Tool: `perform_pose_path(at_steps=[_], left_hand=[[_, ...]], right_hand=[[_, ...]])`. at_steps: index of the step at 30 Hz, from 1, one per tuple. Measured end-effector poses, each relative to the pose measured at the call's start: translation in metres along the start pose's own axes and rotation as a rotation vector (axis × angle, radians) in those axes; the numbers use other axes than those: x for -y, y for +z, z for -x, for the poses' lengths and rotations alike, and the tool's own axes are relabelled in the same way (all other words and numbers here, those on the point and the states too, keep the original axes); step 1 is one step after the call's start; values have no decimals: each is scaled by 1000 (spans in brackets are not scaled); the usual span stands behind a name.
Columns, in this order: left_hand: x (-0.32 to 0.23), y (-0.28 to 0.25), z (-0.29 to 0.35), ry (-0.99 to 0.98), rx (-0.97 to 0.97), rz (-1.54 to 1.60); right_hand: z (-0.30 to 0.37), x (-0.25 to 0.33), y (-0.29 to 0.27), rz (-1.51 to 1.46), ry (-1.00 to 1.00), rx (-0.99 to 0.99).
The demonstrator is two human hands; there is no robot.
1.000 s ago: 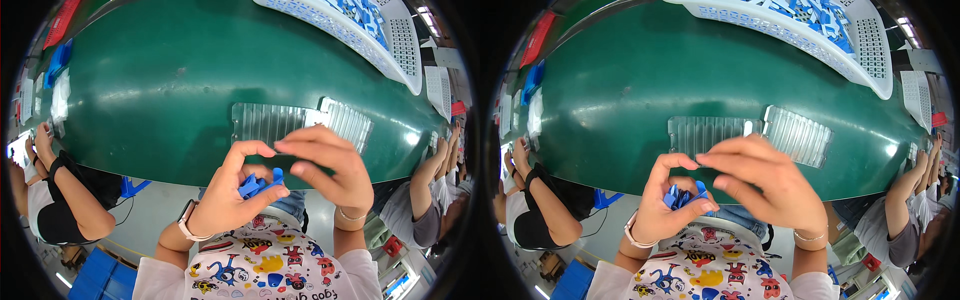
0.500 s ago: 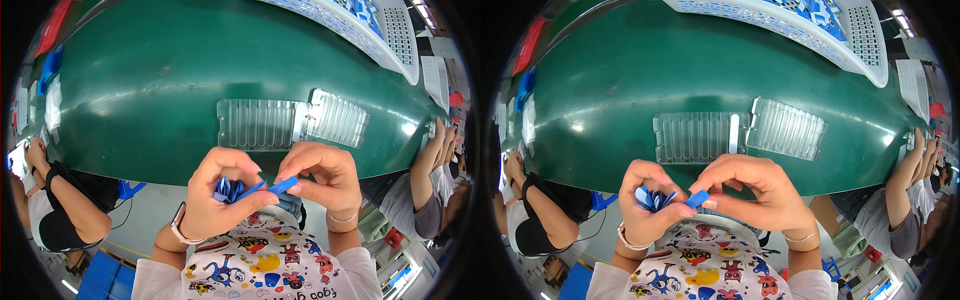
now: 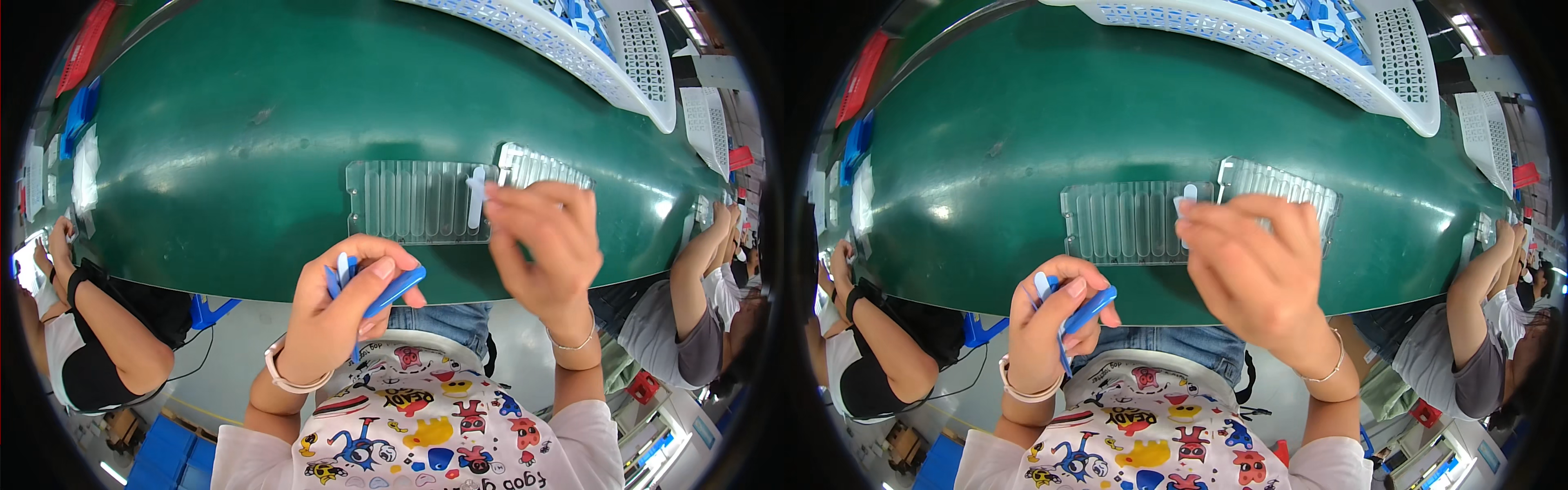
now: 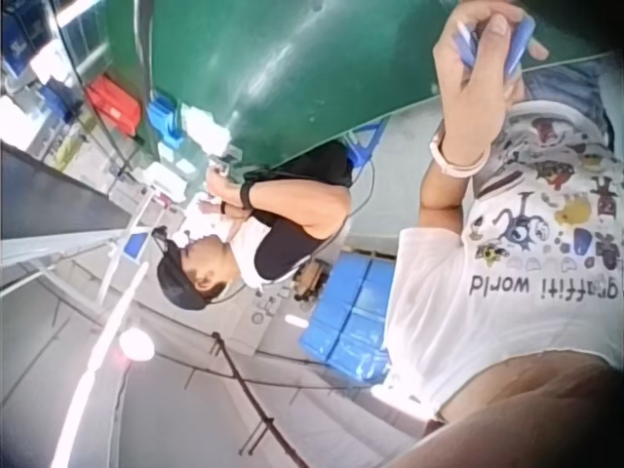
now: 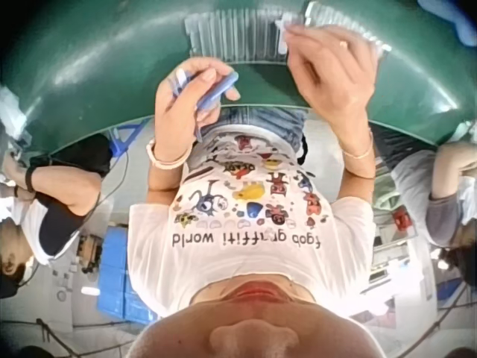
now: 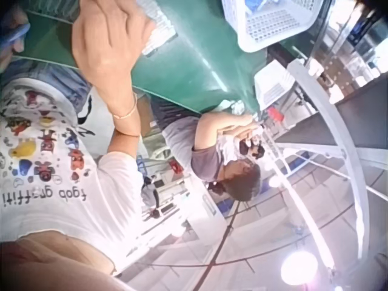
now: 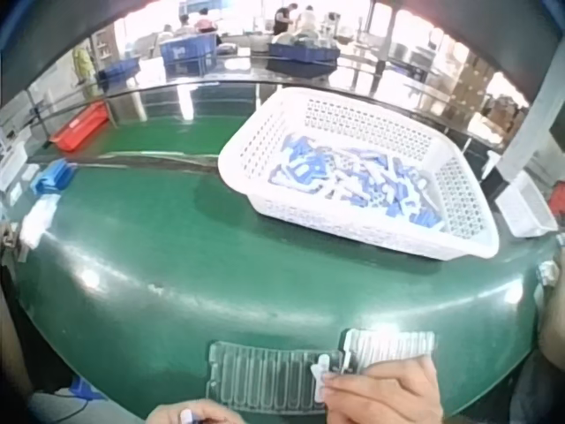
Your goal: The person peels plastic protective coverings off small white components by hand, places the components one by one into slots on clear plastic trays, and slides the filled trays along the table.
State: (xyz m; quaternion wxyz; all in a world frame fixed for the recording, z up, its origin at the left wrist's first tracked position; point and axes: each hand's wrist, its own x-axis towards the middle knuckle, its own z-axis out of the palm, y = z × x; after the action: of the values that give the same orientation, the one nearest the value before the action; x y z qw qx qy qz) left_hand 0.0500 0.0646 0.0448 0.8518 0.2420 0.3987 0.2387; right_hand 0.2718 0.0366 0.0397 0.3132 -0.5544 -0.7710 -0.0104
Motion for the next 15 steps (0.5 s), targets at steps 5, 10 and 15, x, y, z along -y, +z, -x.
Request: perform_pose_path(at_steps=[5, 10, 15], left_hand=[[1, -3, 1, 76, -4, 49], [4, 9, 0, 308, -208, -315], [3, 14, 0, 389, -193, -415]], right_hand=[[30, 14, 10, 183, -68, 164], [23, 18, 7, 167, 95, 220], [32, 6, 2, 251, 54, 181]])
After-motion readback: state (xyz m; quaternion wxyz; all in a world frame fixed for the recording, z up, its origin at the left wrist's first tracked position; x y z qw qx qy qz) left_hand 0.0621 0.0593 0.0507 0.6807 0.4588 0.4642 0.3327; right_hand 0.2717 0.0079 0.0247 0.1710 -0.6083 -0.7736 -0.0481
